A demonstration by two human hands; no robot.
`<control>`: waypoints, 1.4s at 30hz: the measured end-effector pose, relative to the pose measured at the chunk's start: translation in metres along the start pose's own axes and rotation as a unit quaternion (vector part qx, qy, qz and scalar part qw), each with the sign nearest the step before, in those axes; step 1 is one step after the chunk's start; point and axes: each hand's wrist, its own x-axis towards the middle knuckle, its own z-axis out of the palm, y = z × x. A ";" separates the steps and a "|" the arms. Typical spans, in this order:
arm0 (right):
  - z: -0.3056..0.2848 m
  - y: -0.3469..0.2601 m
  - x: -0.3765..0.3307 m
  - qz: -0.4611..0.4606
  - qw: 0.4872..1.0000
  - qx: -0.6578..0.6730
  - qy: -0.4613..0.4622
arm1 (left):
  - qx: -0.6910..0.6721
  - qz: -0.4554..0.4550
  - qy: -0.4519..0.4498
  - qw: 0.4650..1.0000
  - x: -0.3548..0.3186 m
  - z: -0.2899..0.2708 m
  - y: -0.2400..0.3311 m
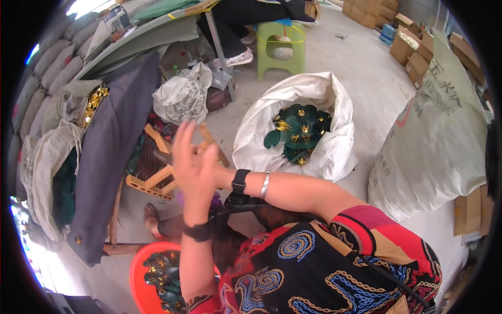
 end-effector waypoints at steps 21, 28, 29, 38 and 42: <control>-0.013 -0.020 -0.002 0.037 0.994 -0.032 -0.101 | -0.129 -0.656 0.211 0.713 -0.275 -0.073 -0.151; -0.015 -0.007 -0.003 -0.053 0.994 -0.095 -0.010 | -0.176 -0.613 0.256 0.727 -0.264 -0.082 -0.126; -0.010 -0.003 0.001 -0.056 0.994 -0.096 -0.010 | -0.189 -0.612 0.262 0.722 -0.263 -0.086 -0.123; -0.009 -0.020 0.005 0.017 0.994 0.034 -0.107 | -0.284 -0.525 0.293 0.747 -0.242 -0.112 -0.024; 0.004 -0.027 -0.001 0.031 0.988 0.051 -0.141 | -0.316 -0.515 0.299 0.738 -0.273 -0.133 -0.030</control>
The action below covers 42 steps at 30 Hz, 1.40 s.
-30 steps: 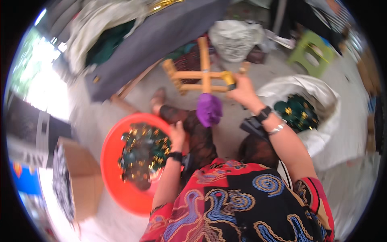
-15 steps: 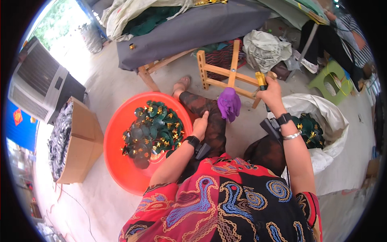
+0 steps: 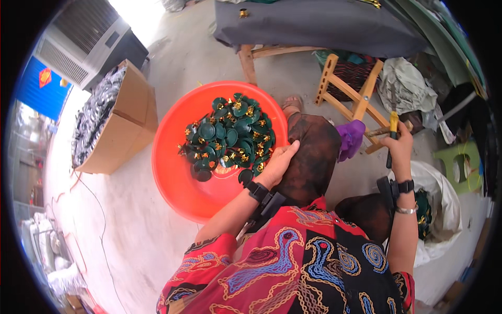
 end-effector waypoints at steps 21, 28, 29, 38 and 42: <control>0.018 -0.003 0.022 0.138 0.987 0.055 0.060 | 0.519 -0.149 0.539 0.646 0.042 -0.402 0.050; 0.020 0.008 0.021 0.163 0.985 0.019 0.060 | 0.519 -0.166 0.503 0.671 0.077 -0.460 0.034; 0.017 0.011 0.020 0.172 0.983 0.038 0.057 | 0.512 -0.153 0.476 0.698 0.083 -0.469 0.026; 0.030 -0.002 0.024 0.181 0.983 0.015 0.027 | 0.252 -0.006 0.375 0.892 0.060 -0.426 -0.027; 0.027 -0.005 0.027 0.159 0.986 0.042 0.000 | 0.337 -0.089 0.301 0.888 0.027 -0.380 -0.061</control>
